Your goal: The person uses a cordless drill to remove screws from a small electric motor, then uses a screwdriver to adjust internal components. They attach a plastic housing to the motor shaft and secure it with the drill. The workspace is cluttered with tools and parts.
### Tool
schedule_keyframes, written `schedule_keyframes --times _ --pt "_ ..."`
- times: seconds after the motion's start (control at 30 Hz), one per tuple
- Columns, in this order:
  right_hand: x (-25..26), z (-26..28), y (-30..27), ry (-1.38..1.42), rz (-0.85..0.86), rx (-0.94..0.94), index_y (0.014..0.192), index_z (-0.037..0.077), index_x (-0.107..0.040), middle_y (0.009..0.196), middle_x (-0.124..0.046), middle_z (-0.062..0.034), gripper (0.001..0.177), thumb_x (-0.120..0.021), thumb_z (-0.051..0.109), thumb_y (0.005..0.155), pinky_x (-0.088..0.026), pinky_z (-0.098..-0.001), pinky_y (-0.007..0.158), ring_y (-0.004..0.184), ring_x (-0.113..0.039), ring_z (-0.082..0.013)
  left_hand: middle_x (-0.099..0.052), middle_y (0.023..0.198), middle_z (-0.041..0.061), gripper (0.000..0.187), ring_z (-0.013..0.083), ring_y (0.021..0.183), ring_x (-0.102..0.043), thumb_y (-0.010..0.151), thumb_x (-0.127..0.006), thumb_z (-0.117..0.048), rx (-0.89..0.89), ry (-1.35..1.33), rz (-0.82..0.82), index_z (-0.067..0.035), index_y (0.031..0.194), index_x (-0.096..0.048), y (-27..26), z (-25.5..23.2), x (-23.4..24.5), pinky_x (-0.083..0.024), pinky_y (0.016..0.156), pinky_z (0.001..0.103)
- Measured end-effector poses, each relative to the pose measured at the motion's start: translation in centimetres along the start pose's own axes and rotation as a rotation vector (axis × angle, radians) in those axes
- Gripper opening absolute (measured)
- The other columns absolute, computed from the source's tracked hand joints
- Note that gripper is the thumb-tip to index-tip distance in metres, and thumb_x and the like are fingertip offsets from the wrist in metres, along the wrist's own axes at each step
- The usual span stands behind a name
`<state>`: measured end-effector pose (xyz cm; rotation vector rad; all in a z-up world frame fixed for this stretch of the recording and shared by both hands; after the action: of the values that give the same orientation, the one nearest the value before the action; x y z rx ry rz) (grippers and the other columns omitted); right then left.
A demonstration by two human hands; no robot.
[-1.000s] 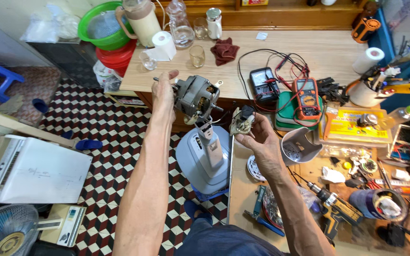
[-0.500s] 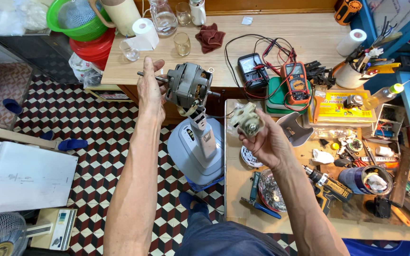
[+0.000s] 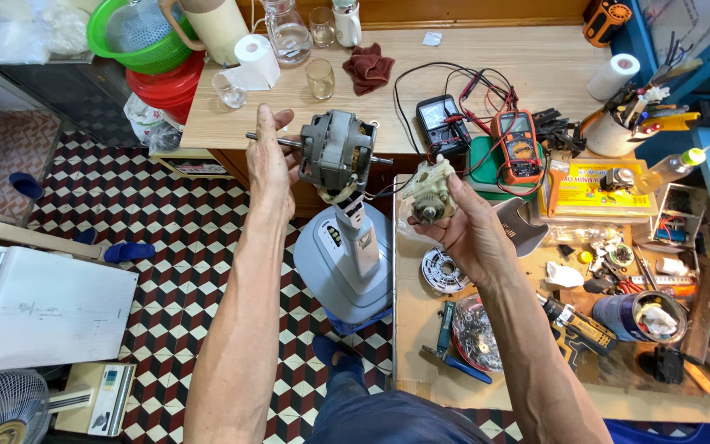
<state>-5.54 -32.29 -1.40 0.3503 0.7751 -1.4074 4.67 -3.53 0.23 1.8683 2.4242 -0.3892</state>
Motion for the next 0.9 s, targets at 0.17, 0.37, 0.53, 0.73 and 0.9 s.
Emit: schedule_keyframes --times 0.17,0.37,0.53,0.73,0.9 --pt "-1.5 1.2 1.0 -0.189 0.064 0.192 0.14 0.0 -0.043 0.122 -0.068 -0.015 0.053 -0.065 0.027 0.1 -0.061 -0.0436 0.091 0.105 -0.071 -0.0222 -0.068 0.089 0.007 0.072 0.0097 0.069 -0.064 0.097 -0.04 -0.066 0.003 0.014 -0.002 -0.007 0.134 -0.06 -0.1 -0.1 0.0 -0.051 0.053 0.022" --pt "-3.3 2.4 1.2 -0.513 0.109 0.378 0.151 -0.001 -0.032 0.131 -0.064 -0.0143 0.069 -0.07 0.018 0.097 -0.05 -0.0399 0.108 0.122 -0.063 -0.0213 -0.071 0.089 0.007 0.073 0.0108 0.072 -0.068 0.096 -0.038 -0.067 0.004 0.028 0.004 -0.009 0.133 -0.06 -0.6 -0.4 -0.3 -0.056 0.057 0.024" --pt "-5.0 3.1 1.0 -0.539 0.186 0.431 0.155 0.001 -0.027 0.133 -0.063 -0.0115 0.077 -0.073 0.007 0.094 -0.05 -0.0373 0.11 0.127 -0.061 -0.0203 -0.069 0.088 0.007 0.072 0.012 0.072 -0.068 0.096 -0.039 -0.066 0.014 0.009 0.007 -0.008 0.133 -0.061 -0.6 -0.5 -0.4 -0.058 0.059 0.025" --pt "-5.6 3.6 0.7 -0.702 0.112 0.508 0.155 0.003 -0.027 0.128 -0.065 -0.0137 0.076 -0.073 0.003 0.093 -0.054 -0.0369 0.108 0.121 -0.065 -0.021 -0.069 0.088 0.008 0.074 0.0127 0.073 -0.069 0.094 -0.037 -0.068 0.007 0.045 0.022 -0.009 0.133 -0.06 -0.7 -0.8 -0.6 -0.059 0.058 0.025" --pt "-5.9 3.7 0.3 -0.85 0.089 0.581 0.154 0.003 -0.028 0.134 -0.064 -0.0149 0.076 -0.074 0.001 0.093 -0.05 -0.0367 0.112 0.128 -0.063 -0.0219 -0.067 0.091 0.009 0.078 0.0124 0.077 -0.07 0.094 -0.038 -0.071 -0.019 0.054 0.036 -0.009 0.136 -0.059 -0.8 -0.8 -0.4 -0.058 0.059 0.024"
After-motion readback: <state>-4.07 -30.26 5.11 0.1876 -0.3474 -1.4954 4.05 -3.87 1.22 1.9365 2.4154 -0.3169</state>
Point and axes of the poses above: each hand's wrist, its own y-axis towards the middle knuckle, its own x-axis out of the back of the hand, z = x × y, the point moved 9 cm from there along y, towards the middle knuckle
